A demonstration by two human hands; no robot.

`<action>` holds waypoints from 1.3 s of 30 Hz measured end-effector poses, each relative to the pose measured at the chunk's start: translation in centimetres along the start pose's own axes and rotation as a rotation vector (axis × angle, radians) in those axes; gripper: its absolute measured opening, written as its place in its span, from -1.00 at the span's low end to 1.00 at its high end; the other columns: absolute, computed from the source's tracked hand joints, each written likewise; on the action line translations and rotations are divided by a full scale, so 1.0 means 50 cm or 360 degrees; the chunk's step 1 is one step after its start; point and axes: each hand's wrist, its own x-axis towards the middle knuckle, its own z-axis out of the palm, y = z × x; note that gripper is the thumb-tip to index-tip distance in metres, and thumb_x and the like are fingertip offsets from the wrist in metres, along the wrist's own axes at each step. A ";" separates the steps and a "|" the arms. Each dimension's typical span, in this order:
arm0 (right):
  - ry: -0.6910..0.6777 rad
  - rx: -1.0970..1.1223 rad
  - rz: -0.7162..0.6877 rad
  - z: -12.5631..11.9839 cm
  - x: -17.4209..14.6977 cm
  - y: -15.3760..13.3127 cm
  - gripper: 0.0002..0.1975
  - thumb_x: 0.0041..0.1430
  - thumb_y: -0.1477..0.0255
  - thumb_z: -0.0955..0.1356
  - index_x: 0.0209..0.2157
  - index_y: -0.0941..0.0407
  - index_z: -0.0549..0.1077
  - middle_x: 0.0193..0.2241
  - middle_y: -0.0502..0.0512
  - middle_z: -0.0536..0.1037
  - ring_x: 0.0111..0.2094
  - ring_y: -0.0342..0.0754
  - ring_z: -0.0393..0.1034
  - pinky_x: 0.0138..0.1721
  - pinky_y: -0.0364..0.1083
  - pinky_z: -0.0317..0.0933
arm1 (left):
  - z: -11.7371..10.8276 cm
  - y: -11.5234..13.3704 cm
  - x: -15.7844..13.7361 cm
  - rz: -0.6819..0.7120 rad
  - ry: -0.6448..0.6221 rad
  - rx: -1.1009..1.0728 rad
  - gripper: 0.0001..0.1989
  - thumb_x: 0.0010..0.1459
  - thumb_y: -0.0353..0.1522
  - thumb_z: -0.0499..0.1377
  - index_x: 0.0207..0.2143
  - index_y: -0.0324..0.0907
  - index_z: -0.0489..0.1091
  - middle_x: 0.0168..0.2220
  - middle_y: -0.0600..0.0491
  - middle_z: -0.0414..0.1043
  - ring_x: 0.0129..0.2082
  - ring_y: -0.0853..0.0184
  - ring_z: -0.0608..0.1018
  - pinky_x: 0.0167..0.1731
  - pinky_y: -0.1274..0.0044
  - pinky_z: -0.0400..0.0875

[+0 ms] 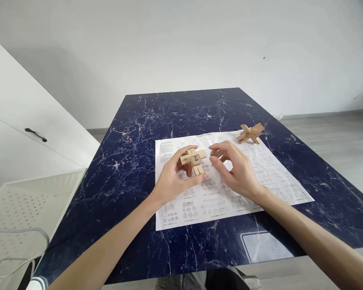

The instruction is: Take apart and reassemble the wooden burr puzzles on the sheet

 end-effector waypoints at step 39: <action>-0.0390 0.0423 0.0360 0.009 -0.002 -0.021 -0.44 0.54 0.08 0.18 -0.55 0.05 0.14 -0.67 -0.12 0.12 -0.64 -0.20 -0.03 -0.61 -0.11 -0.08 | -0.008 -0.006 0.002 0.0910 0.0099 0.0753 -0.38 0.07 -0.24 0.53 0.16 -0.03 0.45 0.04 0.00 0.63 -0.04 0.16 0.63 0.04 0.27 0.52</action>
